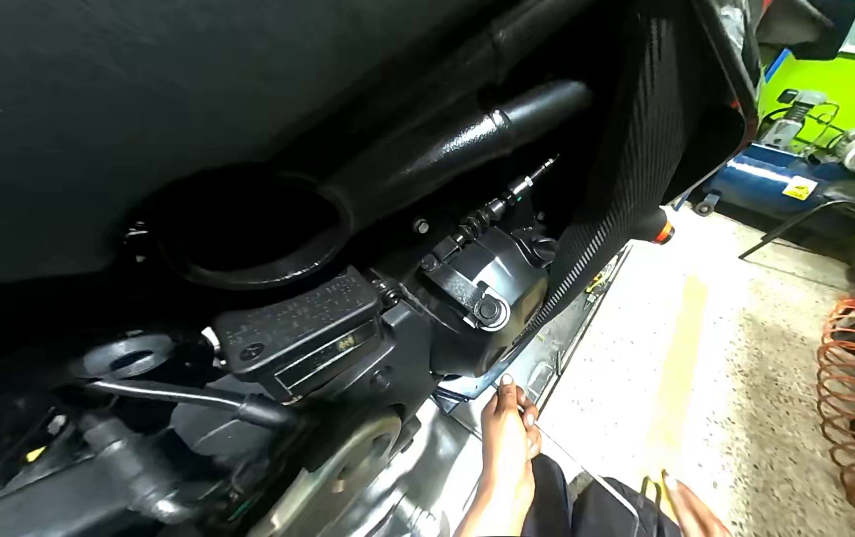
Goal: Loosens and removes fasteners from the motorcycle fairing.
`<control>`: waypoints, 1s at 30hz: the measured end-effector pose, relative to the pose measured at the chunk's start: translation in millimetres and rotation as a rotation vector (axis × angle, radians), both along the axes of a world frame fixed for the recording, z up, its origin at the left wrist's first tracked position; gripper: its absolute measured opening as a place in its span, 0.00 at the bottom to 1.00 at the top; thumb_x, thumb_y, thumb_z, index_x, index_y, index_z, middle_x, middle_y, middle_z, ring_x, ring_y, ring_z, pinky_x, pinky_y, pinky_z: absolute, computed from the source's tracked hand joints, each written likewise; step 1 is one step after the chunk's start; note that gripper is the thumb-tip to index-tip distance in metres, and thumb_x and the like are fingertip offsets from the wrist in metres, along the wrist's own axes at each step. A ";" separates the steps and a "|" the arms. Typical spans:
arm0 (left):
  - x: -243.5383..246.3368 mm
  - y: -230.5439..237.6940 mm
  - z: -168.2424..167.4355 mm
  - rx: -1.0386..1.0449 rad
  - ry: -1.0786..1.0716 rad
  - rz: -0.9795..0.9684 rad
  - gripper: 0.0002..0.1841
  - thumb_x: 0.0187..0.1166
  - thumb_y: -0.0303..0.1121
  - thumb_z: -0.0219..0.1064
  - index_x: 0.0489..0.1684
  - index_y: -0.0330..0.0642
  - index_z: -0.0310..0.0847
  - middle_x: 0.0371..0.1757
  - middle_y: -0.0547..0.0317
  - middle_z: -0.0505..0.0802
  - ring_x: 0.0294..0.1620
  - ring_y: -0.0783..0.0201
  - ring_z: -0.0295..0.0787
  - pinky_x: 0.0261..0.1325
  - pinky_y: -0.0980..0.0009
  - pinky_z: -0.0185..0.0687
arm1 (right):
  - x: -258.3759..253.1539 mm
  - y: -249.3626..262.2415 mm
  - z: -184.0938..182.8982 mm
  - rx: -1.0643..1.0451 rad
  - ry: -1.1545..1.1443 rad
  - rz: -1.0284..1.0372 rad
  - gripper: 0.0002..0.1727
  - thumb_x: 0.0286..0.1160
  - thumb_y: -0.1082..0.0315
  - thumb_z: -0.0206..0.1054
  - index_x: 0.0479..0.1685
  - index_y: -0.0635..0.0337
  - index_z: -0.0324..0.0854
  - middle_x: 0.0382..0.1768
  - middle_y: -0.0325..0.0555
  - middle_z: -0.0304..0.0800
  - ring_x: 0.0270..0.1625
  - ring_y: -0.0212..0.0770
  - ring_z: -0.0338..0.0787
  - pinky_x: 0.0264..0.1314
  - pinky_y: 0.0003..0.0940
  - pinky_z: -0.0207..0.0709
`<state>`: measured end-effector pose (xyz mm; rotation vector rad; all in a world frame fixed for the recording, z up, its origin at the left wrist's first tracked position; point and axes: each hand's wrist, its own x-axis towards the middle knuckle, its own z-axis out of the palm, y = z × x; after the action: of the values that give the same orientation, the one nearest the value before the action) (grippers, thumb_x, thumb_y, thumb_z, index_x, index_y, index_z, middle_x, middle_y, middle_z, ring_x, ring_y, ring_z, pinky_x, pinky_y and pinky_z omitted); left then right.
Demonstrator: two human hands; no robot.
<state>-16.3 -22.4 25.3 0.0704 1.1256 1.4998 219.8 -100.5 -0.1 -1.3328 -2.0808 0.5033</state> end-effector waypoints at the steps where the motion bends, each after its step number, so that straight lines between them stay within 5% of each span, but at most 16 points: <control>1: 0.3 0.9 -0.5 0.004 -0.006 0.004 0.23 0.98 0.45 0.38 0.32 0.41 0.67 0.13 0.67 0.71 0.04 0.77 0.54 0.07 0.83 0.52 | 1.6 2.4 0.1 0.134 -0.153 0.041 0.28 0.82 0.62 0.66 0.77 0.69 0.73 0.69 0.70 0.82 0.75 0.64 0.81 0.80 0.62 0.67; 3: 0.2 1.2 -2.1 0.010 0.001 0.002 0.24 0.98 0.45 0.38 0.31 0.41 0.67 0.13 0.66 0.71 0.04 0.76 0.54 0.07 0.83 0.52 | -8.6 5.3 -0.5 0.095 -0.051 0.008 0.24 0.83 0.63 0.63 0.73 0.69 0.77 0.56 0.56 0.93 0.59 0.49 0.92 0.67 0.48 0.82; 4: -0.3 1.2 -2.7 0.012 0.008 0.002 0.24 0.98 0.45 0.38 0.31 0.41 0.68 0.13 0.66 0.71 0.04 0.76 0.54 0.07 0.83 0.52 | -20.6 7.4 2.3 -0.079 0.198 -0.062 0.23 0.85 0.69 0.60 0.73 0.76 0.73 0.42 0.48 0.95 0.43 0.38 0.95 0.49 0.36 0.89; 6: -2.6 0.9 -2.3 0.007 0.014 0.000 0.24 0.98 0.45 0.39 0.31 0.41 0.67 0.13 0.66 0.71 0.04 0.76 0.54 0.06 0.83 0.52 | -40.6 15.7 13.5 -0.583 0.776 -0.225 0.22 0.92 0.72 0.44 0.81 0.69 0.58 0.23 0.42 0.87 0.21 0.37 0.90 0.23 0.34 0.89; 7: -4.0 1.1 -1.9 -0.001 0.017 -0.003 0.24 0.98 0.45 0.39 0.31 0.41 0.67 0.13 0.66 0.71 0.04 0.76 0.53 0.06 0.83 0.51 | -39.9 17.4 14.7 -0.716 0.890 -0.250 0.24 0.93 0.70 0.40 0.85 0.63 0.55 0.21 0.43 0.86 0.18 0.39 0.89 0.20 0.37 0.87; 10: -5.3 3.9 -0.6 -0.009 0.020 -0.005 0.24 0.98 0.45 0.39 0.31 0.41 0.67 0.12 0.66 0.71 0.04 0.76 0.54 0.06 0.83 0.52 | -12.2 7.2 8.0 -0.414 0.396 -0.099 0.26 0.89 0.73 0.52 0.82 0.75 0.58 0.41 0.46 0.92 0.33 0.38 0.94 0.36 0.35 0.91; 13: -2.9 6.2 -0.6 -0.006 0.012 0.012 0.23 0.98 0.45 0.39 0.30 0.42 0.67 0.13 0.66 0.70 0.04 0.77 0.54 0.07 0.83 0.52 | 4.0 7.3 0.1 0.006 -0.202 -0.041 0.33 0.79 0.46 0.66 0.71 0.67 0.80 0.57 0.67 0.87 0.57 0.62 0.90 0.58 0.56 0.83; 15: -2.1 6.7 -2.1 0.001 0.019 0.021 0.23 0.98 0.44 0.39 0.30 0.42 0.67 0.12 0.67 0.70 0.04 0.77 0.54 0.06 0.84 0.52 | -8.7 11.8 -0.3 -0.092 -0.029 -0.110 0.23 0.86 0.50 0.58 0.46 0.60 0.92 0.42 0.52 0.93 0.48 0.49 0.92 0.53 0.48 0.85; 17: -3.7 5.9 -2.2 -0.011 0.027 0.022 0.24 0.98 0.45 0.39 0.29 0.43 0.67 0.12 0.68 0.69 0.04 0.77 0.53 0.06 0.83 0.51 | -27.1 17.4 1.2 -0.571 0.492 -0.218 0.33 0.94 0.58 0.40 0.23 0.58 0.86 0.20 0.36 0.90 0.23 0.29 0.86 0.29 0.28 0.80; 18: -4.9 5.8 -1.7 -0.017 0.032 0.019 0.23 0.98 0.45 0.39 0.29 0.43 0.67 0.12 0.68 0.69 0.03 0.77 0.53 0.06 0.83 0.51 | -26.2 20.0 0.1 -0.782 0.673 -0.212 0.35 0.95 0.55 0.34 0.22 0.57 0.82 0.17 0.36 0.88 0.18 0.29 0.83 0.24 0.28 0.79; 19: -5.8 6.0 -1.1 -0.021 0.037 0.014 0.23 0.98 0.44 0.39 0.29 0.42 0.67 0.11 0.68 0.69 0.03 0.77 0.52 0.06 0.83 0.50 | -17.5 20.2 -2.6 -0.824 0.672 -0.180 0.33 0.94 0.56 0.35 0.26 0.58 0.83 0.20 0.37 0.90 0.20 0.30 0.85 0.27 0.29 0.81; 21: -5.6 6.7 -1.5 -0.014 0.038 0.018 0.23 0.98 0.44 0.39 0.29 0.42 0.67 0.11 0.67 0.69 0.03 0.77 0.52 0.05 0.83 0.50 | 5.6 14.9 -6.0 -0.433 0.235 -0.149 0.16 0.89 0.67 0.54 0.47 0.63 0.88 0.42 0.44 0.92 0.42 0.39 0.91 0.49 0.38 0.85; 23: -3.8 7.0 -3.1 -0.004 0.033 0.031 0.24 0.98 0.44 0.39 0.29 0.43 0.67 0.11 0.68 0.69 0.03 0.77 0.53 0.05 0.84 0.50 | 18.3 12.3 -3.7 0.016 -0.185 -0.037 0.25 0.79 0.58 0.70 0.68 0.65 0.82 0.62 0.66 0.87 0.64 0.62 0.88 0.69 0.59 0.78; 25: -2.2 8.4 -3.8 0.003 0.036 0.036 0.24 0.98 0.45 0.39 0.28 0.43 0.66 0.11 0.68 0.69 0.03 0.77 0.52 0.05 0.84 0.50 | 11.6 13.7 0.0 0.179 -0.259 0.075 0.31 0.83 0.46 0.63 0.74 0.62 0.76 0.62 0.64 0.88 0.67 0.61 0.87 0.74 0.59 0.74; 28: -3.5 5.1 -5.0 -0.001 0.054 0.028 0.24 0.98 0.45 0.39 0.27 0.44 0.66 0.11 0.68 0.68 0.03 0.77 0.52 0.05 0.84 0.49 | -18.8 16.8 -3.1 -0.275 0.353 -0.014 0.22 0.93 0.63 0.51 0.73 0.72 0.74 0.37 0.45 0.94 0.36 0.35 0.95 0.42 0.32 0.91; 30: -5.1 4.6 -3.8 -0.009 0.056 0.027 0.24 0.98 0.45 0.39 0.27 0.44 0.67 0.10 0.69 0.68 0.03 0.77 0.51 0.05 0.83 0.50 | -30.8 24.5 -0.3 -0.759 0.854 -0.184 0.25 0.94 0.65 0.39 0.79 0.67 0.68 0.21 0.42 0.85 0.15 0.35 0.83 0.17 0.34 0.82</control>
<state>-21.4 -17.8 21.5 0.0914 1.1819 1.5247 189.0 -76.0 -0.4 -1.3166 -1.0651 1.5566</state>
